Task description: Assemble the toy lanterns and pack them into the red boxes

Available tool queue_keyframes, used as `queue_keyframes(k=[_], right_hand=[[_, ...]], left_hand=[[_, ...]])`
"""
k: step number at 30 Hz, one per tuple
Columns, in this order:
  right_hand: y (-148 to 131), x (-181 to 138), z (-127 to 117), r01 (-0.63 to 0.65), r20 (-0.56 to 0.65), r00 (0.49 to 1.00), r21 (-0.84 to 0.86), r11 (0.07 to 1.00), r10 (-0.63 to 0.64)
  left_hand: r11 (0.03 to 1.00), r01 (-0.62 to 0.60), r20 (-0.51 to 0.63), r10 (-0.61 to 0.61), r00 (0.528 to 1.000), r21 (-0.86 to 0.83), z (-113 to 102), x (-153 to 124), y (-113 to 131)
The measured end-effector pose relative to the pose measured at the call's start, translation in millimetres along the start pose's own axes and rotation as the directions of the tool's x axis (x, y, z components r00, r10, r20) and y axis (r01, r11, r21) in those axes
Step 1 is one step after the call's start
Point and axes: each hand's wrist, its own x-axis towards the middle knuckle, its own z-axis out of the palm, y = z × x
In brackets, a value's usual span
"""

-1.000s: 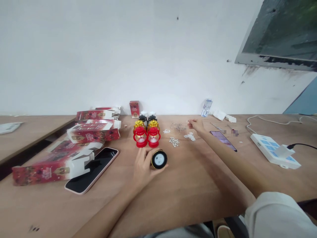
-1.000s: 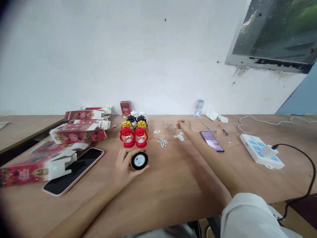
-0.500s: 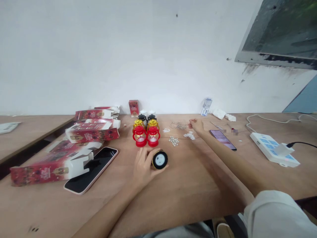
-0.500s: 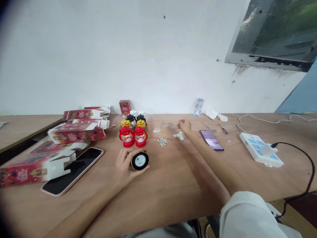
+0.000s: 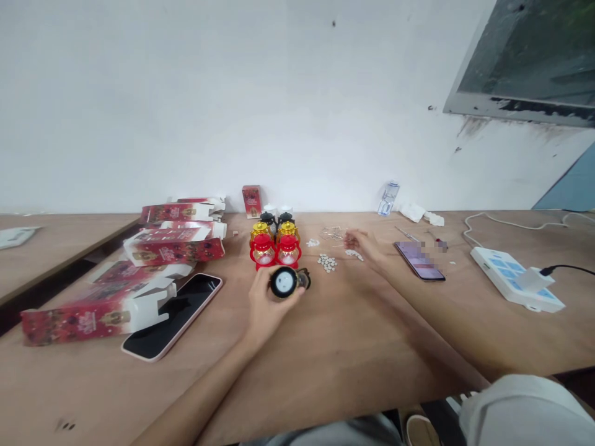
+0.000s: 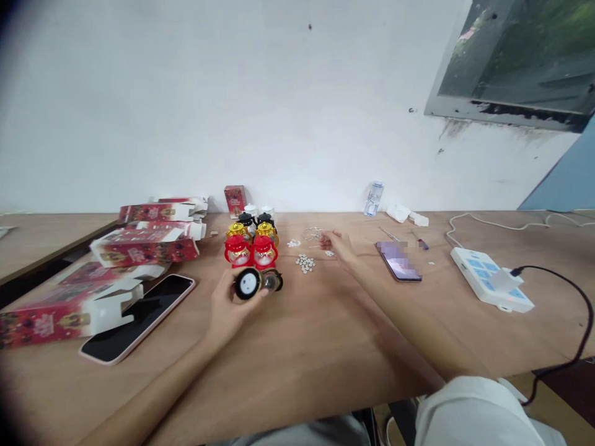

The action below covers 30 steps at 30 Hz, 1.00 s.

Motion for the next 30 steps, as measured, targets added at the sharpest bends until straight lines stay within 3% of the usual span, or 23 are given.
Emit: queue_keyframes(k=[2, 4, 8, 10, 12, 14, 17, 19, 21, 25, 30], right_hand=[[7, -23, 6, 0.029, 0.049, 0.998, 0.069, 0.997, -0.032], [16, -45, 10, 0.067, 0.067, 0.995, 0.116, 0.991, -0.076], [33, -79, 14, 0.158, 0.073, 0.983, 0.144, 0.977, -0.170], [34, -90, 14, 0.304, 0.079, 0.948, 0.049, 0.951, -0.307], [32, -99, 11, 0.551, 0.169, 0.832, -0.133, 0.824, -0.529], [29, -105, 8, 0.780, 0.337, 0.625, -0.264, 0.567, -0.704], [29, -108, 5, 0.940, 0.517, 0.334, -0.245, 0.238, -0.788], [31, -107, 5, 0.971, 0.569, 0.219, -0.210, 0.117, -0.792], [32, -106, 6, 0.976, 0.584, 0.179, -0.206, 0.069, -0.792], [30, -106, 9, 0.976, 0.590, 0.152, -0.217, 0.026, -0.793], [29, -107, 10, 0.975, 0.620, 0.158, -0.223, 0.021, -0.769]], left_hand=[[0.946, 0.237, 0.000, -0.243, 0.970, -0.221, 2, 4, -3], [0.805, 0.420, 0.075, -0.430, 0.900, -0.418, 4, 7, -6], [0.464, 0.625, 0.255, -0.636, 0.729, -0.628, 6, 9, -5], [0.380, 0.670, 0.280, -0.696, 0.661, -0.637, 6, 9, -4], [0.349, 0.700, 0.288, -0.730, 0.620, -0.623, 6, 10, -5], [0.327, 0.723, 0.301, -0.748, 0.592, -0.609, 5, 12, -6], [0.301, 0.745, 0.308, -0.771, 0.558, -0.596, 3, 15, -10], [0.297, 0.748, 0.300, -0.781, 0.548, -0.594, 1, 17, -12], [0.298, 0.750, 0.294, -0.786, 0.544, -0.590, -1, 18, -13], [0.304, 0.757, 0.297, -0.786, 0.542, -0.578, -2, 19, -13], [0.309, 0.759, 0.306, -0.779, 0.548, -0.572, -1, 19, -13]])
